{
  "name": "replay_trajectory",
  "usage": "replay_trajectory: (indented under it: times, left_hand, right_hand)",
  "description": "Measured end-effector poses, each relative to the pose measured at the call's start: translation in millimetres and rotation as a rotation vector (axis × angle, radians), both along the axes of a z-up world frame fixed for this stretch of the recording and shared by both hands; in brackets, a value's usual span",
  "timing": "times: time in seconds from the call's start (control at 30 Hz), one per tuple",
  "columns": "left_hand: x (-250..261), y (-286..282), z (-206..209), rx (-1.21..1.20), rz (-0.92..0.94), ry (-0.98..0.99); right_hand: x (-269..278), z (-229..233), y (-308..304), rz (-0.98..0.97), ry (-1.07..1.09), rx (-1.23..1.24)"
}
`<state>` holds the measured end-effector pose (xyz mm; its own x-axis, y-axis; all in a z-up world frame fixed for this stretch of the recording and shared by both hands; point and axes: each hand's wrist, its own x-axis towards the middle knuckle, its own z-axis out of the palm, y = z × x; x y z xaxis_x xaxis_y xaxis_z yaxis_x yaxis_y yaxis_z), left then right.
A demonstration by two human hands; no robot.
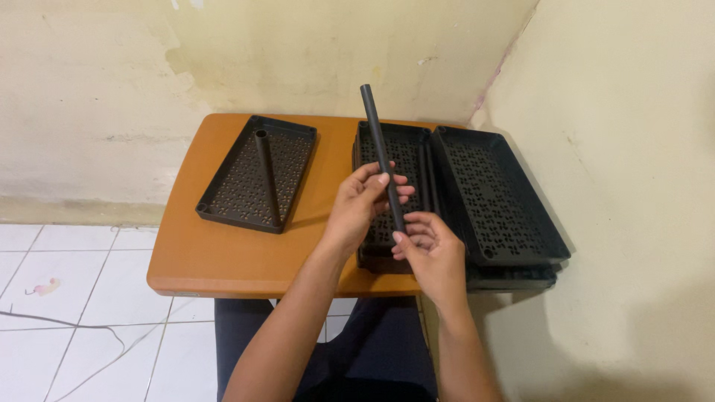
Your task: The person assembles a two-tier plastic storage shelf by inserting four vertical poles into the bottom tray and then placing the top tray onto the poles. The person handles the trays and poles by hand on a table.
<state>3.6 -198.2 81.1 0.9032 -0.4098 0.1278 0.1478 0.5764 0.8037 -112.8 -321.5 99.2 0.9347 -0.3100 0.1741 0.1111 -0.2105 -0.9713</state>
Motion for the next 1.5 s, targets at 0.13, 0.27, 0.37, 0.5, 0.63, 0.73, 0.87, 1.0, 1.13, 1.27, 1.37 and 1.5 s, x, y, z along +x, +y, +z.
replay_trajectory:
  times: [0.13, 0.27, 0.37, 0.5, 0.63, 0.73, 0.87, 1.0, 1.13, 1.27, 1.37, 1.5]
  left_hand:
    - [5, 26, 26, -0.152, 0.006, 0.018]
    - [0, 48, 43, -0.205, 0.018, -0.030]
    - [-13, 58, 49, -0.141, 0.007, -0.053]
    - [-35, 72, 48, 0.045, -0.005, -0.110]
    - [-46, 96, 42, 0.201, 0.059, -0.258]
    - [-43, 133, 32, 0.290, 0.275, -0.332]
    - [-23, 193, 9, 0.508, 0.700, -0.432]
    - [5, 232, -17, 0.958, 0.867, -0.629]
    - [8, 247, -48, 1.196, 0.874, -0.799]
    - [14, 254, -67, 1.319, 0.807, -0.701]
    - [17, 256, -73, 1.368, 0.800, -0.730]
    - [12, 256, -75, 1.438, 0.778, -0.714]
  right_hand:
    - [-12, -13, -10, 0.319, 0.074, 0.262]
    - [-23, -18, -8, 0.503, 0.167, 0.366]
    - [-22, -12, 3, 0.537, 0.096, 0.345]
    - [-17, -5, 25, 0.577, 0.102, 0.379]
    - [-8, -17, 54, 0.694, 0.114, 0.473]
    - [2, -36, 76, 0.689, 0.082, 0.611]
    - [21, -58, 102, 0.491, 0.090, 0.657]
    - [37, -59, 128, 0.367, 0.083, 0.582]
    - [52, -59, 148, 0.333, 0.120, 0.570]
    - [74, -72, 170, 0.285, -0.068, 0.306]
    - [91, -79, 179, 0.186, -0.035, 0.058]
    - [106, -84, 182, 0.123, 0.023, 0.006]
